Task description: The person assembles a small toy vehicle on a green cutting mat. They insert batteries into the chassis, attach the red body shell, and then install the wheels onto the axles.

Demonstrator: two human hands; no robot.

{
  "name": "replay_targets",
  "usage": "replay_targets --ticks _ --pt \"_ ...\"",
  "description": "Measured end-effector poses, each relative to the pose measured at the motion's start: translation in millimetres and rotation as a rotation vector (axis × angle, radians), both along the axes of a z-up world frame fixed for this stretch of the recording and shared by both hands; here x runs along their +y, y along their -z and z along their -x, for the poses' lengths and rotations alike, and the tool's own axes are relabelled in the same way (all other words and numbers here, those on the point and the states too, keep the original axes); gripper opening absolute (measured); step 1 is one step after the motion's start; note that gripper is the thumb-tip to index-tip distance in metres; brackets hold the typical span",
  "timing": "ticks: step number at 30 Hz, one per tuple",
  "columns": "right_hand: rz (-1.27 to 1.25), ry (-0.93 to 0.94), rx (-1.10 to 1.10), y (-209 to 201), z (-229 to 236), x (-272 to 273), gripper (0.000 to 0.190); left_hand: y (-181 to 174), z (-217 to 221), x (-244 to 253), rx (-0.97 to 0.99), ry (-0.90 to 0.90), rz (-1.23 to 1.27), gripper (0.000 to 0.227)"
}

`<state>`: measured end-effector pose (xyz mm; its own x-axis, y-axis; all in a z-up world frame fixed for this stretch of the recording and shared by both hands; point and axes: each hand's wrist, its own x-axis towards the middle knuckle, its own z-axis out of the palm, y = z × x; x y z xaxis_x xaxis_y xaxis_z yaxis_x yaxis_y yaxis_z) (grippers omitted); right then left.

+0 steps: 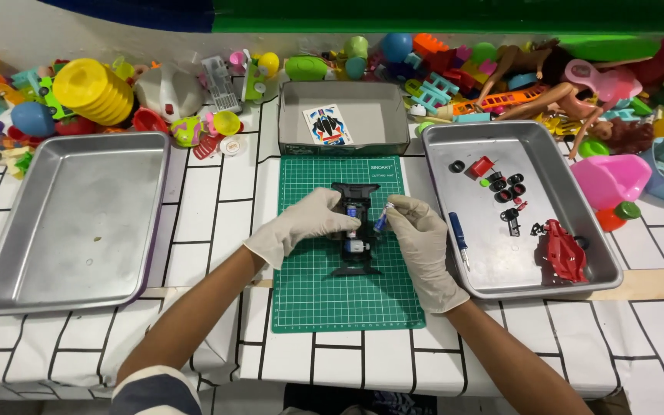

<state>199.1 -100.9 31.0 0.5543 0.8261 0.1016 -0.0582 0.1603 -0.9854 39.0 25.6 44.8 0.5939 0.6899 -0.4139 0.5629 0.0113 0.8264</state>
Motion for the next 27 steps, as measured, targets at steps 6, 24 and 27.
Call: replay_targets --ticks 6,24,27 --pt "-0.035 0.019 -0.170 10 1 5 0.026 12 -6 -16 -0.222 0.011 0.021 0.026" --pt "-0.149 -0.064 -0.601 30 0 12 0.029 73 1 1 -0.504 -0.031 -0.033 0.051" --pt "-0.111 -0.079 -0.590 33 -5 11 0.030 74 1 0 -0.506 -0.032 -0.024 0.050"
